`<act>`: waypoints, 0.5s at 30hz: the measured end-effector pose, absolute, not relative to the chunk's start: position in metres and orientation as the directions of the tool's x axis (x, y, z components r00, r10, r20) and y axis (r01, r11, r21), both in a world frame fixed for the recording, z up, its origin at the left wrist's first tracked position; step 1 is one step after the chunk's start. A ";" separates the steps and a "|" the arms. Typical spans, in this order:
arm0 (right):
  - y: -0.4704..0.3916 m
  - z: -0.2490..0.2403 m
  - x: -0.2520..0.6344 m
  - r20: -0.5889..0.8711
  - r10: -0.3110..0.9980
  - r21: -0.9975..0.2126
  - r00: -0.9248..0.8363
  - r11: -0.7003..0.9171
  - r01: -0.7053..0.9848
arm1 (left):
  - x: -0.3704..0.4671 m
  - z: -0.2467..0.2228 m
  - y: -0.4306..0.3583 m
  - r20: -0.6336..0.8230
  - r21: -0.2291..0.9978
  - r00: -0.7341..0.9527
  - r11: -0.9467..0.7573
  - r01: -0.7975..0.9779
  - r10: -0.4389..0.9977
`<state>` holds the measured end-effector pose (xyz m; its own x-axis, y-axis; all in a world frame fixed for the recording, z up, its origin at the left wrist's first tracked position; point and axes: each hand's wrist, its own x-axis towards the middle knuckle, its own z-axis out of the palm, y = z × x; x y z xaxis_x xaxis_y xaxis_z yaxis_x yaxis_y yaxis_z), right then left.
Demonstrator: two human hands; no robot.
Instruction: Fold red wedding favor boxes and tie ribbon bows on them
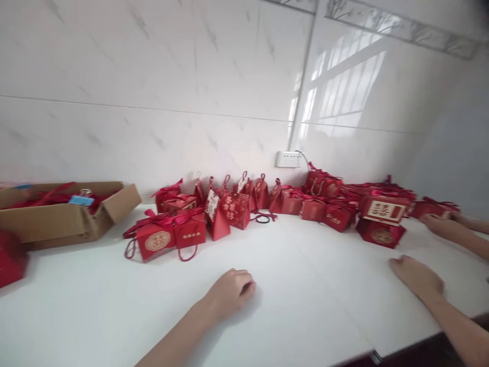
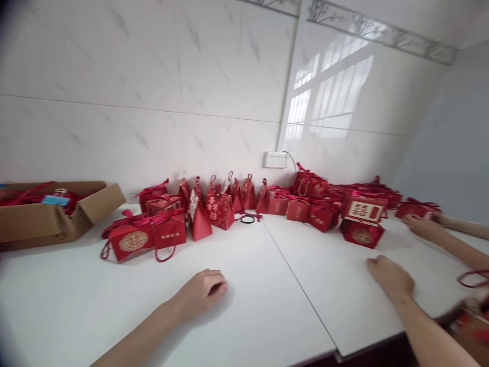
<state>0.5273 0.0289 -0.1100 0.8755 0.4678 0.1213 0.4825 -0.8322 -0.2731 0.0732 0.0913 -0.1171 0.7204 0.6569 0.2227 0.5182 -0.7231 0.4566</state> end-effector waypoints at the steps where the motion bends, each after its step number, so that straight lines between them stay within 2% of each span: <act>1: 0.026 -0.110 0.533 0.084 0.466 -0.245 0.881 -0.847 0.471 | 0.073 -0.116 0.091 0.218 0.467 0.715 -0.714 0.521 0.665; 4: 0.030 -0.115 0.539 0.027 0.492 -0.190 0.870 -0.852 0.488 | 0.073 -0.113 0.090 0.185 0.498 0.689 -0.671 0.549 0.701; 15: 0.033 -0.128 0.548 0.069 0.520 -0.154 0.851 -0.837 0.524 | 0.074 -0.119 0.096 0.153 0.528 0.671 -0.633 0.565 0.726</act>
<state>0.5482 0.0326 -0.1277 0.8511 0.5204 0.0687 0.5244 -0.8373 -0.1544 0.0737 0.0963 -0.1188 0.6705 0.7260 0.1525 0.5655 -0.6333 0.5284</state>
